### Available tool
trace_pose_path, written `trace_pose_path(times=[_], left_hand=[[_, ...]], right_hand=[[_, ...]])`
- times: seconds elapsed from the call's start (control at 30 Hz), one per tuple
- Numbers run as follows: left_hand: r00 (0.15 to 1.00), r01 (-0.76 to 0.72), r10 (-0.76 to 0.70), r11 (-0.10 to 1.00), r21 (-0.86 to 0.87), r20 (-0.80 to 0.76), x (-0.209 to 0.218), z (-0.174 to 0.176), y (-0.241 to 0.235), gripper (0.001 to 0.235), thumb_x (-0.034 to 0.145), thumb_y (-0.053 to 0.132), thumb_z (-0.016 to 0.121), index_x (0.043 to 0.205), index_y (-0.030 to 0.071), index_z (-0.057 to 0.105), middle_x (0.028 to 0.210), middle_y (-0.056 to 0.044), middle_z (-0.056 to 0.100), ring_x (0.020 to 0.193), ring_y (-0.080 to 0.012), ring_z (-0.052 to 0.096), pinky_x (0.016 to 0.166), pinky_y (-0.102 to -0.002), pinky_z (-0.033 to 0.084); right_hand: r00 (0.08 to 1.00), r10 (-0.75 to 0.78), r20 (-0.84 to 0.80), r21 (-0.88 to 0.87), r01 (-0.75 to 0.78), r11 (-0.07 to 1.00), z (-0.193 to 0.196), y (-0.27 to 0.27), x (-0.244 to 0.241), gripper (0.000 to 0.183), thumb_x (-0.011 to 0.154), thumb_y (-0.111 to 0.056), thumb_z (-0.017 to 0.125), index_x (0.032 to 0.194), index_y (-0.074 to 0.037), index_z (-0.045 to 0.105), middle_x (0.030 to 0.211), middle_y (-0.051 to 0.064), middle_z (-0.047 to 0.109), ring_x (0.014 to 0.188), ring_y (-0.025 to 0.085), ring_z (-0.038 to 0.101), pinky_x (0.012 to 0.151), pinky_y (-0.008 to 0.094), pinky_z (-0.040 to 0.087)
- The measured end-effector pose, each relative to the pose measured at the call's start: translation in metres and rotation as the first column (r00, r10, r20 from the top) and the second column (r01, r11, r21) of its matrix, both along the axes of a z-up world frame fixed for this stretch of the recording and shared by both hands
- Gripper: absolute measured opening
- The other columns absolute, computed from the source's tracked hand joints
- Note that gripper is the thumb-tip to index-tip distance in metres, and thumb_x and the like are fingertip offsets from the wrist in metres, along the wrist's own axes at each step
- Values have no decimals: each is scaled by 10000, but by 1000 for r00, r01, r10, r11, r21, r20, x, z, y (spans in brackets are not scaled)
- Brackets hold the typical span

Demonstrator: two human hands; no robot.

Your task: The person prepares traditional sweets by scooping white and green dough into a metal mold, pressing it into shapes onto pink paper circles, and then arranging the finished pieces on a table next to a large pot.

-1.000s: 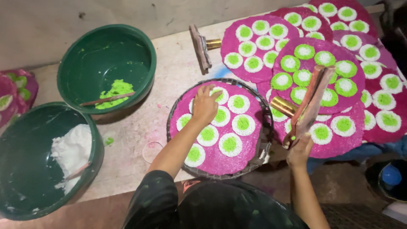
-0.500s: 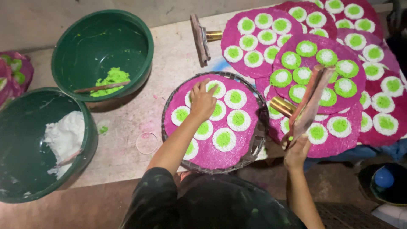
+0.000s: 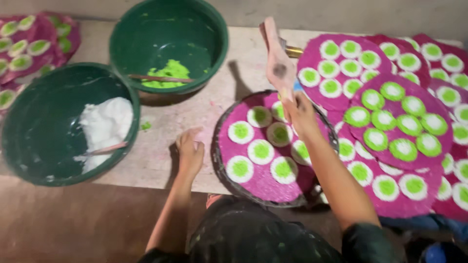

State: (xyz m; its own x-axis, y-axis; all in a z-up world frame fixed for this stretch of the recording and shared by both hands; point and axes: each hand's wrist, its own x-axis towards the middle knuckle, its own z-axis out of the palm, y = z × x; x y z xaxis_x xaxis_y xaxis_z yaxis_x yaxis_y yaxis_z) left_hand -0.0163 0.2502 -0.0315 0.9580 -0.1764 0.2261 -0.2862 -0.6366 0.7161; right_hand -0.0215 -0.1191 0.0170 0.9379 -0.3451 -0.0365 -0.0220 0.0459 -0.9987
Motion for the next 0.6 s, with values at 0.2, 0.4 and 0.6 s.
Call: trace_pose_path(times=[0.2, 0.4, 0.6], left_hand=[[973, 139, -27, 861, 490, -228, -23, -11, 42, 454, 826, 274, 756, 1234, 115, 633, 1467, -163, 463, 1319, -437, 290, 1070, -603, 225], [990, 128, -126, 992, 22, -69, -36, -9, 95, 455, 807, 89, 701, 1253, 165, 664, 1327, -101, 566, 1244, -353, 464, 1054, -470, 386], [994, 109, -111, 991, 74, 16, -33, -22, 166, 427, 822, 142, 734, 1242, 170, 663, 1257, -34, 643, 1189, -298, 563, 1031, -466, 413]], right_hand=[[994, -106, -3, -538, 88, 838, -65, 49, 155, 273, 922, -164, 736, 1115, -4, 628, 901, 115, 697, 798, 236, 653, 713, 393, 516], [938, -338, -79, -847, 116, 518, -83, 68, 209, 321, 908, -141, 723, 1148, 2, 565, 1061, 292, 696, 953, 458, 675, 825, 545, 522], [948, -293, -121, -883, 32, 468, -86, 76, 228, 618, 915, -400, 760, 1180, 104, 521, 1027, 368, 668, 955, 540, 640, 798, 590, 509]])
